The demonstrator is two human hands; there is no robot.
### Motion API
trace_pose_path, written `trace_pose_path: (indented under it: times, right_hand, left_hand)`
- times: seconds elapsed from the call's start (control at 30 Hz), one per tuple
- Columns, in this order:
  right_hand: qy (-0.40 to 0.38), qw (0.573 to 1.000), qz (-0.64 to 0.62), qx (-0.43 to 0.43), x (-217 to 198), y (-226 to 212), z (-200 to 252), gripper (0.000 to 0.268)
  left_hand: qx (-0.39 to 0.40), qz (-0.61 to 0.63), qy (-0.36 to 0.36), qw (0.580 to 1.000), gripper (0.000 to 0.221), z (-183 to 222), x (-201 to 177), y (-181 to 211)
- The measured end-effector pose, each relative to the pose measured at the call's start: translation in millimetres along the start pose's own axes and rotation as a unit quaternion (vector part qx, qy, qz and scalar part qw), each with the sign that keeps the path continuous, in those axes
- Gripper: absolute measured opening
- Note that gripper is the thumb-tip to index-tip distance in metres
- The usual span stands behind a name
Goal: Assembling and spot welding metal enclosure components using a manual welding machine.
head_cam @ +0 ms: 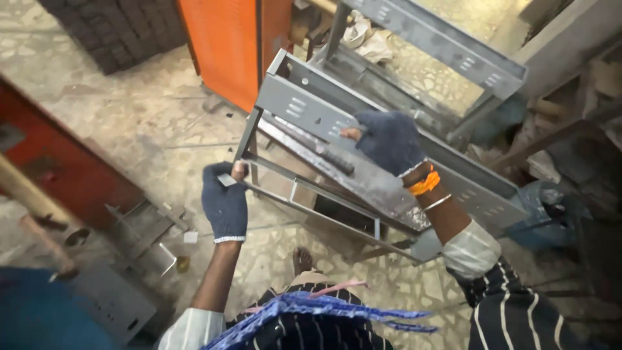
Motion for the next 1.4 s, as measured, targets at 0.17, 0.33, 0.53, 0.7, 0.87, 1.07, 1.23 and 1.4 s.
trace_pose_path:
  times: [0.17, 0.33, 0.53, 0.7, 0.87, 1.07, 1.23, 1.4]
  right_hand:
    - [0.014, 0.999, 0.026, 0.013, 22, 79, -49, 0.039]
    - [0.006, 0.997, 0.077, 0.005, 65, 155, -100, 0.043]
    - [-0.005, 0.989, 0.147, 0.001, 172, 228, -136, 0.041]
    - [0.007, 0.992, 0.123, 0.036, 207, 227, -114, 0.034]
    - [-0.03, 0.982, 0.144, 0.116, 207, 244, -115, 0.046]
    - [0.002, 0.981, 0.161, 0.112, 225, 261, -130, 0.039]
    - [0.028, 0.982, 0.16, 0.099, 235, 271, -148, 0.036]
    - [0.017, 0.977, 0.181, 0.114, 254, 287, -157, 0.036]
  left_hand:
    - [-0.033, 0.081, -0.09, 0.992, 0.03, -12, 64, -30]
    - [-0.093, 0.12, -0.109, 0.982, 0.032, -21, 106, -30]
    - [-0.118, 0.08, -0.114, 0.983, 0.035, -30, 141, -38]
    - [-0.14, 0.064, -0.121, 0.981, 0.037, -35, 159, -53]
    - [-0.175, 0.065, -0.141, 0.972, 0.036, -43, 180, -69]
    - [-0.158, 0.093, -0.188, 0.965, 0.036, -59, 213, -69]
    - [-0.131, 0.072, -0.216, 0.965, 0.035, -71, 236, -53]
    - [-0.137, 0.056, -0.22, 0.964, 0.034, -68, 247, -56]
Point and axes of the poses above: each hand's wrist, its own z-axis away from the middle knuckle, its own x-axis out of the palm, y = z × x, the point moved 1 cm from there along -z, towards the middle knuckle, and after that the axes turned 14 degrees about z, right-handed, at the moved point
